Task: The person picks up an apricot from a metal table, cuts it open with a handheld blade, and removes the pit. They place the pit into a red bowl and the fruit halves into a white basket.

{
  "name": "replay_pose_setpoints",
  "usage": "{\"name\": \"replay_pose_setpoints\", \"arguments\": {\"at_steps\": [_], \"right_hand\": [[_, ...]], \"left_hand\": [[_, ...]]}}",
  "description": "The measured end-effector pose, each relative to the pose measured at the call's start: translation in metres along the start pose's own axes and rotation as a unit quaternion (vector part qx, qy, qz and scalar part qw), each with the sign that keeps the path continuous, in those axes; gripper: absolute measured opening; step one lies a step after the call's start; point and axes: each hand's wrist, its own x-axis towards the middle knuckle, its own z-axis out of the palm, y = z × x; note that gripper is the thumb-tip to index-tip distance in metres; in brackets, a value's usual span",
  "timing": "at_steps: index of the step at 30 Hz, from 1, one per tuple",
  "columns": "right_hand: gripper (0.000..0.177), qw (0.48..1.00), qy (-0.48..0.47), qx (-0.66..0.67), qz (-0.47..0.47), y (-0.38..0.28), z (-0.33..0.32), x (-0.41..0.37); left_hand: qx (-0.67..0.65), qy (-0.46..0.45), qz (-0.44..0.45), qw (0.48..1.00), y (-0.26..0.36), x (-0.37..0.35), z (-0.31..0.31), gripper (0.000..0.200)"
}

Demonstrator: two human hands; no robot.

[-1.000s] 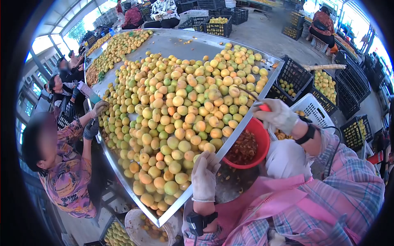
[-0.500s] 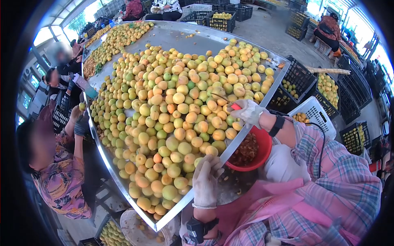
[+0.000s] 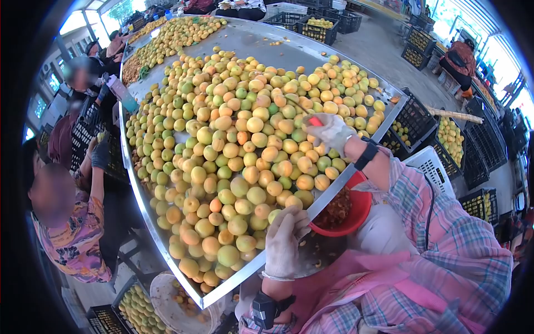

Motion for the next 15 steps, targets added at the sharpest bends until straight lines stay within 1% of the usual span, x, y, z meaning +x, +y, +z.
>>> {"name": "replay_pose_setpoints", "arguments": {"at_steps": [1,2,3,4,5,6,7,9,10,11,12,13,15], "right_hand": [[0.038,0.999,0.023,-0.02,0.013,-0.003,-0.005,-0.004],[0.035,0.998,0.004,-0.019,0.061,-0.016,-0.009,-0.017],[0.035,0.998,0.005,-0.021,0.061,-0.009,-0.009,-0.017],[0.033,0.991,-0.012,-0.128,0.034,0.004,-0.01,-0.013],[0.032,0.972,-0.03,-0.232,0.008,0.008,-0.011,-0.013],[0.031,0.95,-0.048,-0.307,0.028,0.009,-0.011,-0.015],[0.031,0.95,-0.048,-0.308,0.028,0.018,-0.009,-0.014],[0.03,0.931,0.037,-0.352,-0.093,0.043,-0.003,-0.01],[0.03,0.93,0.038,-0.353,-0.094,0.047,-0.004,-0.005],[0.029,0.958,-0.003,-0.287,-0.019,0.044,-0.005,-0.001],[0.028,0.974,-0.045,-0.217,0.057,0.042,-0.006,0.001],[0.028,0.973,-0.043,-0.218,0.056,0.042,-0.007,0.0],[0.029,0.993,-0.046,-0.054,0.091,0.045,-0.012,-0.005]], "left_hand": [[0.005,0.002,-0.003,1.0,0.001,-0.001,0.002,0.035],[0.003,0.002,-0.003,1.0,0.003,-0.002,0.004,0.035],[0.009,0.012,-0.002,1.0,0.004,-0.003,0.008,0.032],[0.015,0.022,-0.001,1.0,0.004,-0.004,0.01,0.029],[0.014,0.021,-0.001,1.0,0.004,-0.004,0.011,0.029],[0.019,0.024,0.001,1.0,0.004,-0.005,0.011,0.029],[0.025,0.026,0.004,0.999,0.004,-0.005,0.01,0.028],[0.023,0.025,0.006,0.999,0.002,-0.006,0.008,0.028],[0.022,0.024,0.009,0.999,0.001,-0.006,0.008,0.028],[0.021,0.023,0.011,0.999,0.001,-0.006,0.007,0.028],[0.015,0.021,0.012,1.0,0.001,-0.007,0.008,0.028],[0.01,0.018,0.014,1.0,0.001,-0.007,0.008,0.028],[0.012,0.015,0.012,1.0,-0.003,-0.003,0.004,0.028]]}}
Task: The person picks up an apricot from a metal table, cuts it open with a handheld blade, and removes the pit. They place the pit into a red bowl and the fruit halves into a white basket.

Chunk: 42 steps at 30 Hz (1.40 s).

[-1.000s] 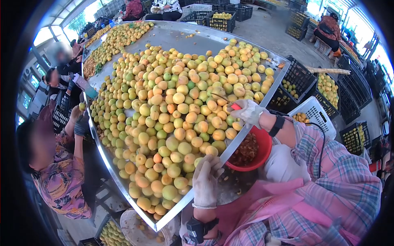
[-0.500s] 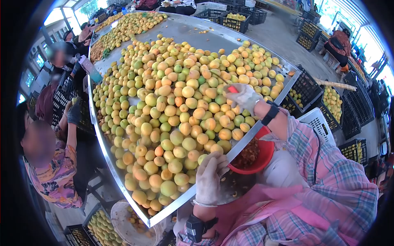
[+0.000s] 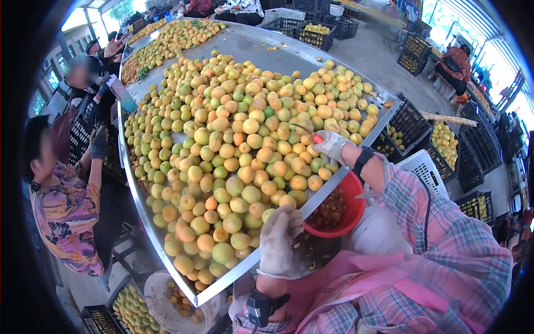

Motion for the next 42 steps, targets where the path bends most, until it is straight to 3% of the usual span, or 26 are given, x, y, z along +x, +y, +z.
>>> {"name": "replay_pose_setpoints", "arguments": {"at_steps": [5,7,11,13,15,24,26,27,28,30,37,42], "right_hand": [[0.042,0.998,-0.024,0.062,0.015,0.011,-0.003,0.004],[0.041,0.979,-0.02,0.202,0.019,0.015,-0.005,0.001],[0.05,0.995,-0.012,0.099,-0.012,0.003,0.008,-0.005],[0.051,0.994,-0.026,0.106,-0.023,0.0,0.01,-0.008],[0.052,0.985,-0.066,0.146,-0.063,-0.008,0.018,-0.017],[0.039,0.962,-0.127,0.229,-0.082,-0.024,0.041,-0.027],[0.038,0.955,-0.06,0.076,-0.281,-0.016,0.041,-0.018],[0.039,0.957,-0.024,0.278,-0.077,-0.021,0.044,-0.019],[0.039,0.957,-0.026,0.278,-0.078,-0.022,0.045,-0.018],[0.042,0.964,0.08,0.251,-0.031,-0.023,0.044,-0.015],[0.032,0.988,0.112,0.104,-0.037,-0.023,0.047,-0.011],[0.031,0.984,0.116,0.133,-0.038,-0.02,0.052,-0.011]], "left_hand": [[0.008,0.004,-0.002,1.0,0.0,0.0,0.007,0.028],[0.014,0.01,-0.002,1.0,0.001,-0.001,0.01,0.028],[0.02,0.006,-0.011,1.0,-0.001,0.003,0.007,0.028],[0.006,-0.023,-0.008,1.0,-0.004,0.005,0.001,0.037],[0.012,-0.015,-0.007,1.0,0.002,0.002,0.008,0.033],[0.012,-0.009,-0.005,1.0,0.005,-0.003,0.01,0.03],[0.014,0.001,-0.006,1.0,0.005,-0.004,0.006,0.03],[0.008,-0.018,-0.01,1.0,0.003,-0.003,-0.001,0.033],[0.003,-0.036,-0.013,0.999,0.002,-0.002,-0.006,0.036],[0.007,-0.031,-0.014,0.999,0.005,-0.004,-0.005,0.036],[0.0,-0.006,-0.006,1.0,0.007,-0.01,-0.002,0.029],[-0.002,0.0,-0.008,1.0,0.011,-0.015,-0.005,0.032]]}}
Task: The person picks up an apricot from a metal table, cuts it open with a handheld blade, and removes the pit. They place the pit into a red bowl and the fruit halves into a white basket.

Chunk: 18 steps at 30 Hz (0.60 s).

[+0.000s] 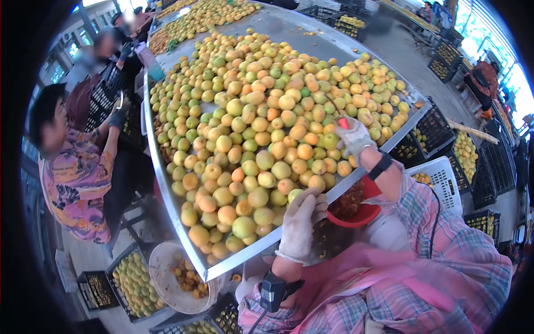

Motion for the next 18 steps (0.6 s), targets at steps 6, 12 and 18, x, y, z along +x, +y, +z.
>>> {"name": "replay_pose_setpoints", "arguments": {"at_steps": [6,12,18], "right_hand": [[0.039,0.997,0.029,0.063,-0.023,-0.005,0.013,-0.03],[0.04,0.985,-0.028,0.153,-0.079,0.003,0.023,-0.064],[0.036,0.971,-0.095,0.212,-0.061,-0.004,0.036,-0.088]], "left_hand": [[-0.023,-0.022,0.006,0.999,-0.003,0.002,-0.009,0.03],[-0.015,-0.001,0.001,1.0,0.006,-0.008,-0.01,0.03],[-0.004,0.009,0.009,1.0,0.008,-0.014,-0.02,0.032]]}}
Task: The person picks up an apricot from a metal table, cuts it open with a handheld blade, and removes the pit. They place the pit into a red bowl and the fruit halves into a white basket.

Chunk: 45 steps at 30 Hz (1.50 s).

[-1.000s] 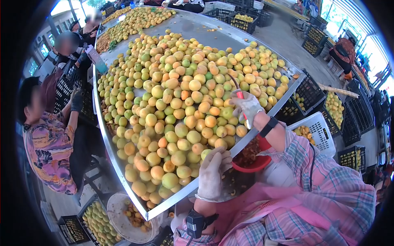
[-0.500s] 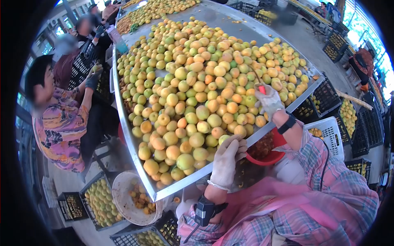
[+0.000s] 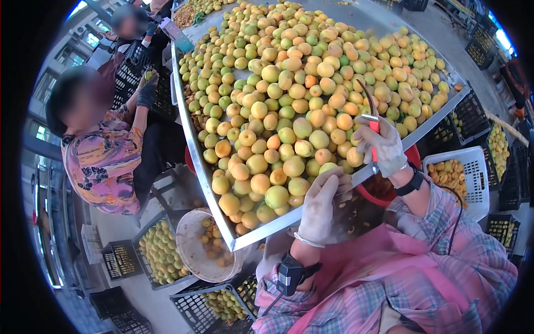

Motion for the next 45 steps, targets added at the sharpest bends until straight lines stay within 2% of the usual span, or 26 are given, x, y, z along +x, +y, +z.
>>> {"name": "replay_pose_setpoints", "arguments": {"at_steps": [6,8,9,10,12,14,16,19,20,22,23,25,26,28,31,33,35,36,38,40,44,45], "right_hand": [[0.029,0.999,-0.04,-0.029,-0.005,0.009,0.007,-0.003],[0.027,0.999,-0.038,-0.011,-0.002,0.013,0.002,0.002],[0.024,0.999,-0.038,0.002,0.002,0.013,0.001,0.005],[0.023,0.993,0.02,0.076,0.087,0.011,0.004,0.007],[0.022,0.991,0.014,0.097,0.096,0.015,0.002,0.01],[0.023,0.99,0.011,0.101,0.099,0.015,0.002,0.009],[0.023,0.989,0.011,0.103,0.103,0.016,0.002,0.009],[0.022,0.989,0.015,0.114,0.094,0.019,0.0,0.009],[0.022,0.989,0.013,0.122,0.083,0.02,0.0,0.008],[0.021,0.988,0.014,0.135,0.071,0.018,0.0,0.004],[0.021,0.986,0.024,0.145,0.074,0.014,0.002,0.002],[0.02,0.984,0.036,0.157,0.079,0.008,0.003,-0.004],[0.02,0.985,0.027,0.154,0.073,0.005,0.002,-0.006],[0.02,0.986,0.02,0.152,0.066,0.005,0.003,-0.008],[0.022,0.991,-0.021,0.126,0.049,0.004,0.006,-0.015],[0.022,0.99,-0.02,0.122,0.073,0.005,0.01,-0.019],[0.021,0.99,-0.039,0.108,0.082,0.011,0.009,-0.019],[0.021,0.99,-0.039,0.108,0.082,0.016,0.009,-0.019],[0.021,0.995,-0.086,0.039,-0.016,0.021,0.006,-0.023],[0.021,0.989,-0.093,0.089,0.071,-0.003,0.01,-0.031],[0.024,0.989,-0.103,0.061,0.09,-0.002,0.005,-0.034],[0.023,0.985,-0.103,0.092,0.104,-0.002,0.004,-0.033]], "left_hand": [[0.01,0.002,0.011,1.0,0.001,-0.001,0.001,0.032],[0.083,0.006,0.019,0.996,0.005,-0.005,0.005,0.032],[0.113,0.007,0.065,0.991,0.006,-0.007,0.005,0.027],[0.124,0.02,0.067,0.99,0.012,-0.013,-0.002,0.027],[0.268,0.086,0.206,0.937,0.021,-0.017,-0.006,0.022],[0.284,0.14,0.287,0.904,0.03,-0.022,-0.013,0.02],[0.269,0.216,0.289,0.893,0.039,-0.031,-0.021,0.019],[0.347,0.302,0.369,0.808,0.043,-0.031,-0.05,0.021],[0.385,0.343,0.366,0.775,0.048,-0.032,-0.056,0.022],[0.474,0.392,0.306,0.727,0.053,-0.043,-0.059,0.025],[0.477,0.389,0.306,0.726,0.053,-0.044,-0.063,0.025],[0.607,0.39,0.17,0.671,0.051,-0.042,-0.077,0.033],[0.608,0.39,0.169,0.671,0.048,-0.04,-0.078,0.033],[0.629,0.404,0.194,0.635,0.042,-0.033,-0.077,0.041],[0.609,0.398,0.185,0.66,0.044,-0.029,-0.068,0.042],[0.596,0.398,0.191,0.67,0.041,-0.023,-0.064,0.043],[0.524,0.379,0.242,0.723,0.037,-0.012,-0.057,0.046],[0.524,0.379,0.242,0.723,0.037,-0.006,-0.058,0.046],[0.52,0.359,0.309,0.711,0.034,0.007,-0.061,0.049],[0.502,0.354,0.268,0.743,0.04,0.011,-0.054,0.049],[0.471,0.373,0.252,0.759,0.042,0.018,-0.04,0.05],[0.511,0.37,0.296,0.717,0.04,0.02,-0.043,0.049]]}}
